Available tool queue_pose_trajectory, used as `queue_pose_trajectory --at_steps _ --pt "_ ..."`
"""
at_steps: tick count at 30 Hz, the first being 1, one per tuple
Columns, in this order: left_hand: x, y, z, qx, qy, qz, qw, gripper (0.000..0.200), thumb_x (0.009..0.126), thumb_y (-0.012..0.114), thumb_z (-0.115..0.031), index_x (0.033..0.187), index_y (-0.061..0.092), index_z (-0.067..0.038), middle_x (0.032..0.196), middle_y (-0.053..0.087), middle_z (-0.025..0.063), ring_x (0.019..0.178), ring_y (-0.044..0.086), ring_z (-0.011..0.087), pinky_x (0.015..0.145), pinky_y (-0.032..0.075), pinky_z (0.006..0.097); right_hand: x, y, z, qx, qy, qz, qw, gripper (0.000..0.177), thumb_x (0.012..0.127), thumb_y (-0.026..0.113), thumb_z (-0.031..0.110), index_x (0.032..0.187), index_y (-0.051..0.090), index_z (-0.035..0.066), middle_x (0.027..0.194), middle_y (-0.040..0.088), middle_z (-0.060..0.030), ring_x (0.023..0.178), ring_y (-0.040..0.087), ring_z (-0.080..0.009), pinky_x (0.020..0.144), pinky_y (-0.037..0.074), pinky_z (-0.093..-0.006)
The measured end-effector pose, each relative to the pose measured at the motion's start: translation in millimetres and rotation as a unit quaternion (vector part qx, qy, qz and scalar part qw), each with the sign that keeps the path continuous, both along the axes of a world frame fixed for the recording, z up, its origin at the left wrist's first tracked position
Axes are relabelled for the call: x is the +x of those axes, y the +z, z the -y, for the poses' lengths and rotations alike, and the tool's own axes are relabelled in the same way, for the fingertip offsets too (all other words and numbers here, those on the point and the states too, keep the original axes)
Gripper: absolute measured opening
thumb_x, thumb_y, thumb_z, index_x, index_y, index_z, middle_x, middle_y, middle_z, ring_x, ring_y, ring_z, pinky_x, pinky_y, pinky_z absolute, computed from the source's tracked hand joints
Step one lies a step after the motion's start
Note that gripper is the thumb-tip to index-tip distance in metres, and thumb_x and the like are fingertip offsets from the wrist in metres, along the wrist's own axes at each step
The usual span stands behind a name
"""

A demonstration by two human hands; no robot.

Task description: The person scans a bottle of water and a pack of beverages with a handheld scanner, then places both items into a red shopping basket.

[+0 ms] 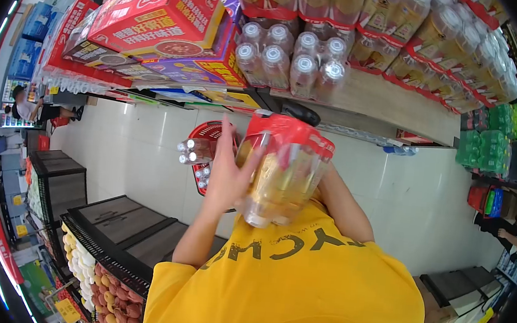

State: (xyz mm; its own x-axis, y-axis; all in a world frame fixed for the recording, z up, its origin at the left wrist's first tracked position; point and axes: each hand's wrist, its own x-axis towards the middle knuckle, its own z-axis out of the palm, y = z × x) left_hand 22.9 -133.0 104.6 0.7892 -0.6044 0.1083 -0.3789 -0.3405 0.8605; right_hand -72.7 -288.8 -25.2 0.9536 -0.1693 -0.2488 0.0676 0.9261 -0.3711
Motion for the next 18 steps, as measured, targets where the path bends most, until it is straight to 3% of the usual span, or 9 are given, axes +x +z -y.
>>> queue_pose_trajectory --at_steps 2,3,4,7,9,12,13,16,18 --pt "21 -23 3 0.019 -0.005 -0.203 0.979 0.029 0.09 0.06 -0.018 0.107 0.063 0.004 0.096 0.067 0.0094 0.088 0.062 0.0158 0.085 0.048 0.0316 -6 5 8 0.011 -0.066 -0.113 0.991 0.034 0.086 0.07 0.02 0.113 0.06 0.003 0.108 0.066 -0.0107 0.101 0.065 -0.0209 0.084 0.056 -0.0345" --pt "35 -34 0 0.014 -0.032 -0.311 0.95 0.032 0.091 0.058 -0.023 0.106 0.063 0.004 0.097 0.067 0.0088 0.089 0.062 0.015 0.085 0.048 0.0309 -9 28 8 -0.037 -0.143 -0.144 0.979 0.028 0.082 0.074 0.02 0.102 0.062 0.005 0.098 0.067 -0.0076 0.091 0.065 -0.0165 0.077 0.054 -0.0304" --pt "41 -44 -3 0.011 -0.059 -0.416 0.907 0.035 0.093 0.057 -0.028 0.105 0.063 0.004 0.097 0.067 0.0082 0.091 0.062 0.0142 0.085 0.048 0.0302 -10 33 9 -0.084 -0.168 -0.169 0.967 0.028 0.081 0.075 0.02 0.101 0.062 0.005 0.096 0.067 -0.0066 0.088 0.065 -0.0153 0.076 0.052 -0.029" --pt "38 -70 -4 -0.084 -0.072 -0.455 0.884 0.032 0.095 0.053 -0.028 0.101 0.064 0.002 0.096 0.067 0.0053 0.091 0.061 0.0139 0.084 0.05 0.0313 -17 61 10 -0.206 -0.22 -0.242 0.922 0.026 0.082 0.075 0.019 0.099 0.064 0.003 0.09 0.065 -0.0022 0.078 0.059 -0.0092 0.072 0.046 -0.0254" --pt "62 -120 -17 -0.13 -0.177 -0.466 0.857 0.031 0.097 0.049 -0.027 0.099 0.064 0.0 0.094 0.066 0.0056 0.088 0.062 0.015 0.082 0.051 0.0311 -24 94 6 -0.289 -0.248 -0.224 0.897 0.026 0.082 0.075 0.018 0.1 0.065 0.002 0.09 0.065 -0.0018 0.079 0.059 -0.0083 0.072 0.046 -0.0255" --pt "41 -48 15 -0.187 0.047 -0.704 0.683 0.019 0.094 0.051 -0.018 0.099 0.062 -0.003 0.092 0.066 0.0063 0.081 0.065 0.0187 0.077 0.054 0.0315 -41 125 15 -0.426 -0.219 -0.173 0.861 0.028 0.082 0.076 0.018 0.102 0.066 0.001 0.088 0.067 -0.0016 0.076 0.059 -0.0074 0.069 0.047 -0.0248" --pt "41 -37 15 -0.193 0.032 -0.696 0.69 0.019 0.093 0.053 -0.018 0.101 0.061 -0.003 0.093 0.066 0.0065 0.081 0.066 0.0196 0.076 0.055 0.0322 -51 138 23 -0.464 -0.184 -0.169 0.85 0.027 0.082 0.076 0.017 0.102 0.066 0.001 0.087 0.067 -0.002 0.075 0.059 -0.0075 0.068 0.047 -0.0246" --pt "48 -3 15 -0.057 -0.2 -0.41 0.888 0.031 0.087 0.063 -0.026 0.102 0.064 0.001 0.093 0.067 0.0066 0.08 0.065 0.0185 0.079 0.052 0.0327 -81 177 47 -0.522 -0.118 -0.138 0.834 0.03 0.081 0.076 0.01 0.107 0.064 0.002 0.083 0.066 -0.003 0.068 0.06 -0.0086 0.061 0.048 -0.0253" --pt "52 2 11 -0.024 -0.315 -0.33 0.89 0.038 0.082 0.068 -0.028 0.1 0.065 0.004 0.092 0.068 0.0064 0.08 0.063 0.0157 0.079 0.051 0.0312 -100 207 60 -0.491 -0.043 -0.131 0.86 0.034 0.08 0.075 0.004 0.111 0.061 0.002 0.079 0.065 -0.0036 0.062 0.06 -0.0096 0.054 0.047 -0.0258"
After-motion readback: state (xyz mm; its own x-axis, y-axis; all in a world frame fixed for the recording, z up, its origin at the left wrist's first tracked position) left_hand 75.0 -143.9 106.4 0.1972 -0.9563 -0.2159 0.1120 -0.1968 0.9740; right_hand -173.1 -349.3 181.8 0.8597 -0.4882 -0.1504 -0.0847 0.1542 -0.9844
